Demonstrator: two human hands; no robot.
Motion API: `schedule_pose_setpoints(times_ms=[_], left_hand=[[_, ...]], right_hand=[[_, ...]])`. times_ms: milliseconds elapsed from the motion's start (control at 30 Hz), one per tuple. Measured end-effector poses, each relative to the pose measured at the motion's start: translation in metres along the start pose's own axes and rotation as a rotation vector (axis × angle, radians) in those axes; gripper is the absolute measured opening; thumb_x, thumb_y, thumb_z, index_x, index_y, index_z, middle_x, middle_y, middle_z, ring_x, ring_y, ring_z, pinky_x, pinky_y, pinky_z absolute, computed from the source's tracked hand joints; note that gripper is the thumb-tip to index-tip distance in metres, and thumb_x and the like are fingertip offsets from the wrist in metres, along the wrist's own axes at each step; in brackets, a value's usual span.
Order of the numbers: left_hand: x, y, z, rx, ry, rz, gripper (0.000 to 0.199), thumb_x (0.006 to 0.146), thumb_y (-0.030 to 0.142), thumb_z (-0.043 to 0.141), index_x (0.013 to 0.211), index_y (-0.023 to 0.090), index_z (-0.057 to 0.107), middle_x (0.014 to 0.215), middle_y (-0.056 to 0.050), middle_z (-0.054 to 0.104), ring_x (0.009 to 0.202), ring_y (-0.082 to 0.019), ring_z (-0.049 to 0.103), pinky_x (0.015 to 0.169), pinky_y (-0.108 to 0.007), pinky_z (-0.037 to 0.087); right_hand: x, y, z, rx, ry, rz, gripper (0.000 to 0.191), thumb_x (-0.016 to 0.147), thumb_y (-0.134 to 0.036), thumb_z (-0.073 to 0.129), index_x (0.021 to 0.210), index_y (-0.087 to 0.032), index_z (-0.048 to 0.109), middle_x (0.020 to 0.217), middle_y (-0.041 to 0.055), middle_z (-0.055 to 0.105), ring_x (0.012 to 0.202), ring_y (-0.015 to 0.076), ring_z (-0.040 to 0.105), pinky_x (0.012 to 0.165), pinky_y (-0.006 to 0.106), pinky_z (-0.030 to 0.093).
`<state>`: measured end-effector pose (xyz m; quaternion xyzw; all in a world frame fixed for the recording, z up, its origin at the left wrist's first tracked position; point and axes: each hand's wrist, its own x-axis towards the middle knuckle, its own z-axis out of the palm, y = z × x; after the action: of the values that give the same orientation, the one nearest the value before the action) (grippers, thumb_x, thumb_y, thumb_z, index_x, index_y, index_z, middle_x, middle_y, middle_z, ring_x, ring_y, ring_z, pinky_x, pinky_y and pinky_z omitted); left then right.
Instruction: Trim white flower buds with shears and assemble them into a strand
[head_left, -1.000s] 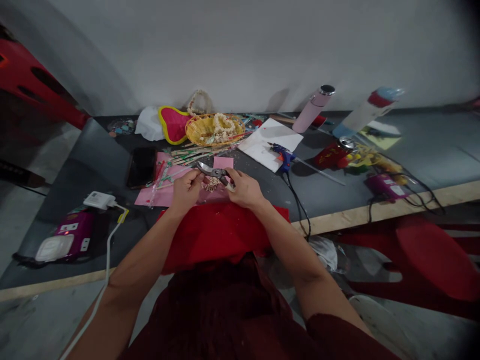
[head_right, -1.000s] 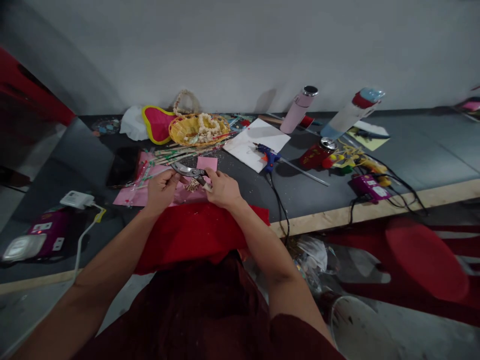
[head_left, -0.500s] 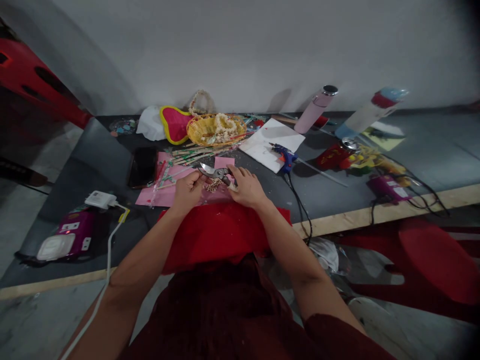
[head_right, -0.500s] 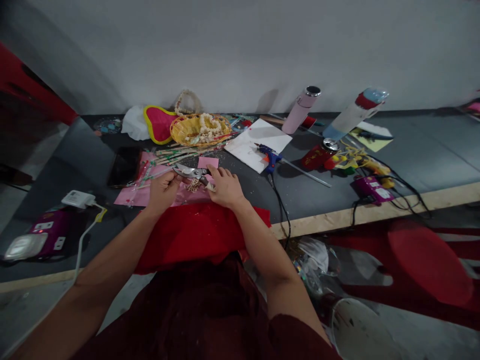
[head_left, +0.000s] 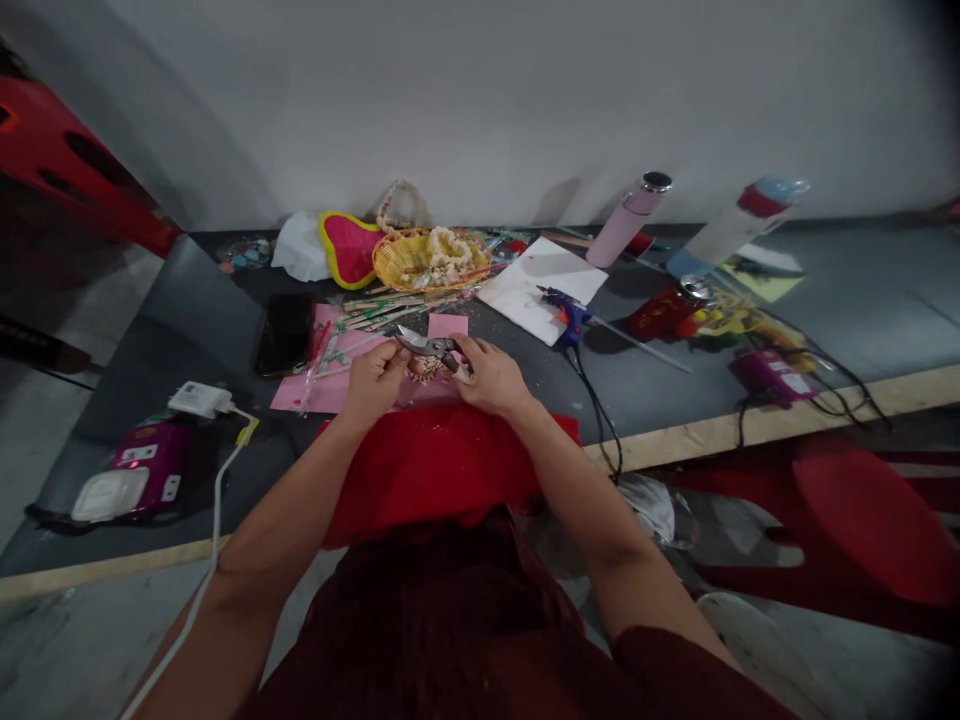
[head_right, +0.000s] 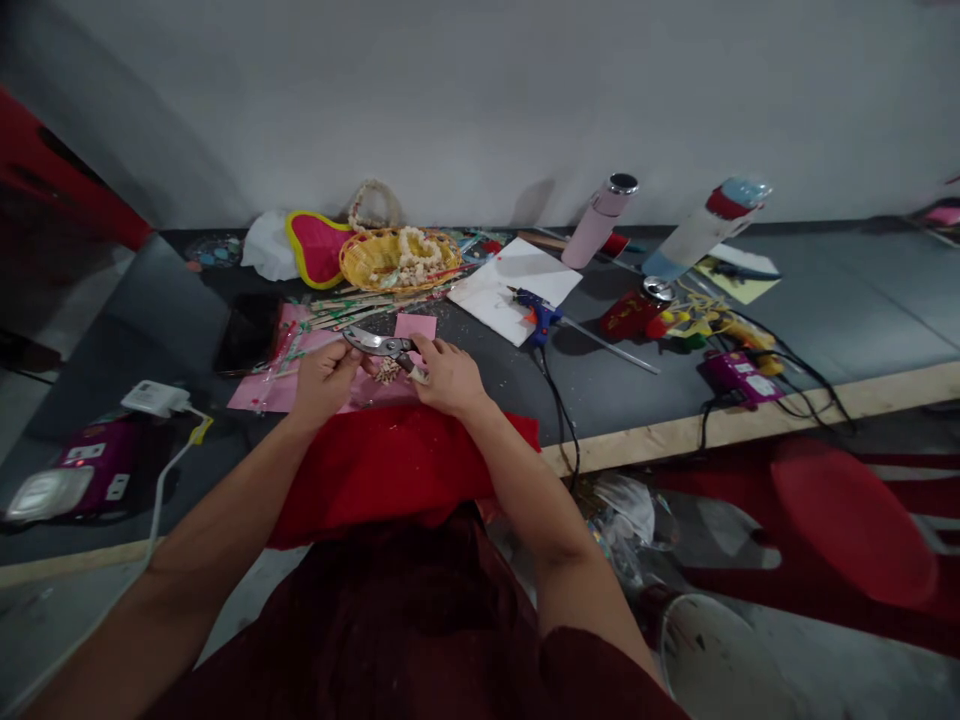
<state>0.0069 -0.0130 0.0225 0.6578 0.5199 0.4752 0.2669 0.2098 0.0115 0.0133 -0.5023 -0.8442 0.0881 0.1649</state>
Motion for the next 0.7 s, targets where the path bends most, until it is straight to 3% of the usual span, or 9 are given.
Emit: schedule_pose_setpoints(times_ms=[167, 433, 700], left_hand=[[-0.0004, 0.001, 0.0001, 0.008, 0.015, -0.003, 0.027, 0.088, 0.026, 0.049, 0.068, 0.015, 0.065, 0.067, -0.003, 0.07, 0.056, -0.01, 0.057, 0.054, -0.02, 0.041], [-0.0017, -0.0043, 0.0019, 0.016, 0.048, -0.005, 0.023, 0.088, 0.031, 0.051, 0.084, 0.015, 0.068, 0.074, -0.002, 0.071, 0.062, -0.011, 0.059, 0.058, -0.02, 0.042], [-0.0003, -0.0041, 0.0024, -0.05, -0.007, 0.007, 0.026, 0.09, 0.025, 0.047, 0.075, 0.015, 0.067, 0.073, -0.003, 0.072, 0.069, -0.013, 0.064, 0.065, -0.022, 0.047]], right_hand=[[-0.0013, -0.0031, -0.0004, -0.028, -0.018, 0.035, 0.049, 0.087, -0.039, 0.05, 0.133, -0.022, 0.044, 0.108, 0.0091, 0.065, 0.094, 0.025, 0.061, 0.078, 0.032, 0.046], [-0.0008, -0.0007, -0.0002, 0.014, -0.045, 0.03, 0.049, 0.086, -0.038, 0.052, 0.132, -0.023, 0.043, 0.11, 0.0087, 0.065, 0.097, 0.0242, 0.061, 0.081, 0.032, 0.045], [0.0016, 0.0044, 0.0017, 0.001, -0.032, 0.02, 0.064, 0.084, -0.041, 0.055, 0.141, -0.02, 0.036, 0.128, 0.013, 0.056, 0.115, 0.0299, 0.051, 0.091, 0.041, 0.043]])
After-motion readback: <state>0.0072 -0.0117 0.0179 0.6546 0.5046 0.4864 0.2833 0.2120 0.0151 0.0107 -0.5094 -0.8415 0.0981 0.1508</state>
